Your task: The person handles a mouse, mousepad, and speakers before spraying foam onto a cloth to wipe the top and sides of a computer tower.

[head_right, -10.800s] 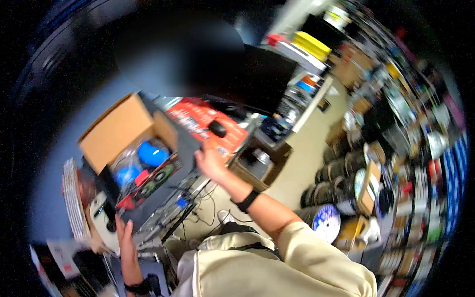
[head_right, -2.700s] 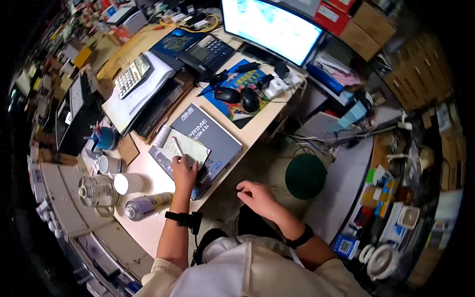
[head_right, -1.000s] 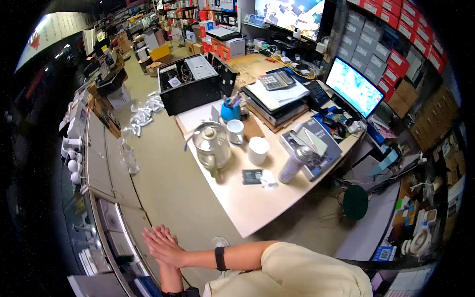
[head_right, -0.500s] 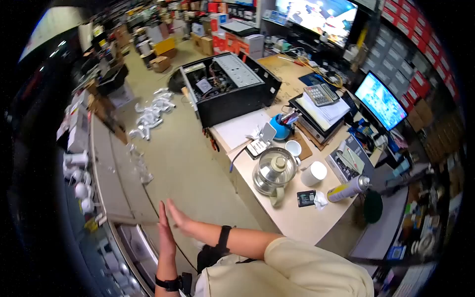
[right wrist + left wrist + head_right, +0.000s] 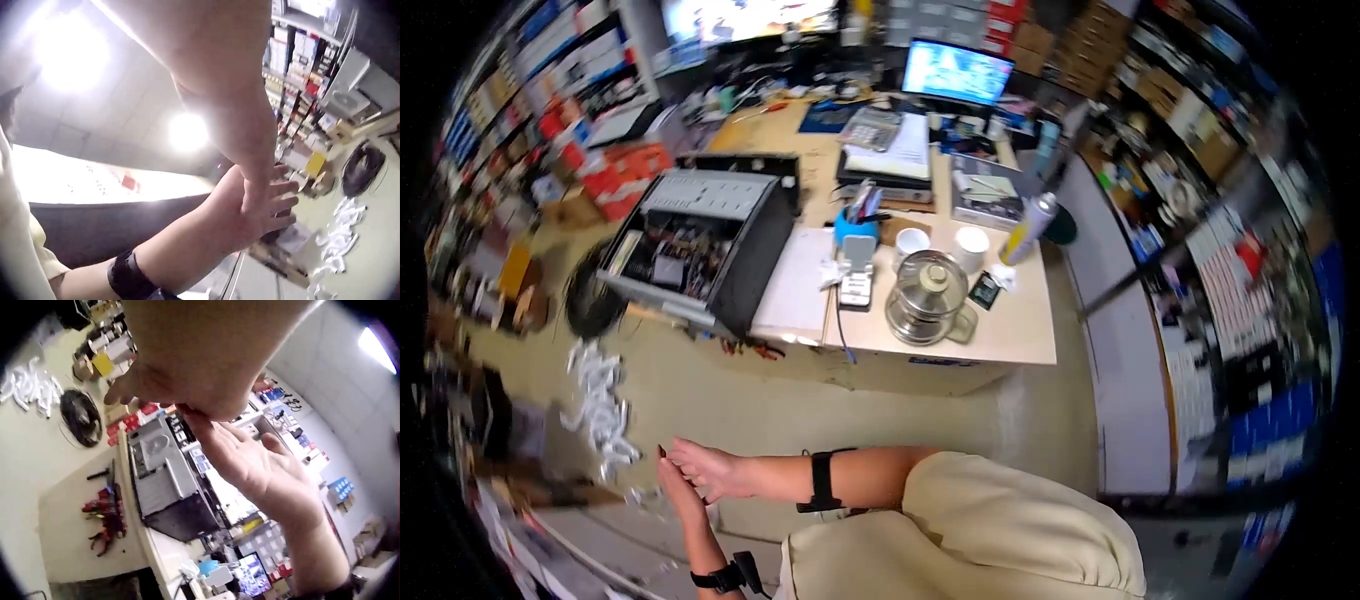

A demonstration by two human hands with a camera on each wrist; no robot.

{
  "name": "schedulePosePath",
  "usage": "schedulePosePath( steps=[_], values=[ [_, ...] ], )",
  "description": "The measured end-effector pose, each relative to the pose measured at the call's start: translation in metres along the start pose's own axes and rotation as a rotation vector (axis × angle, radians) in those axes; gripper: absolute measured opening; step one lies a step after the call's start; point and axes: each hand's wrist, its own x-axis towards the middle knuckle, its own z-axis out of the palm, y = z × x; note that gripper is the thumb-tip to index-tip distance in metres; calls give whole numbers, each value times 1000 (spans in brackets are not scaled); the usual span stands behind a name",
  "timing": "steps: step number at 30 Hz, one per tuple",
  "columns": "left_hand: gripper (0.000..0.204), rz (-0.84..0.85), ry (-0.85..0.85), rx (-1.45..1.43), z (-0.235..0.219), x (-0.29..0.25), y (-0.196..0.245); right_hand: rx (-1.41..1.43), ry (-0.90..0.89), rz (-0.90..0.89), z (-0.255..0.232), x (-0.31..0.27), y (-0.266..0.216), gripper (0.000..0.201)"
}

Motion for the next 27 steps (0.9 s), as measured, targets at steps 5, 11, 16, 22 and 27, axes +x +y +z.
schedulePosePath(
  steps=[5, 11, 16, 22, 27],
  values=[
    [58, 222, -266, 23, 25, 72, 31, 121, 131, -227, -29, 14, -61, 80],
    [62, 370, -497, 32, 55, 102, 44, 142, 376, -483, -19, 2, -70, 66],
    [69, 212, -1047, -197, 109, 74, 59, 110, 615, -614, -28, -73, -42, 54],
    [63, 88, -1512, -126, 187, 5, 67, 40, 1126, -774, -46, -229, -11, 39],
    [59, 138, -1734, 4, 271, -51, 92, 54, 1623, -1040, -118, -352, -12, 34]
  ],
)
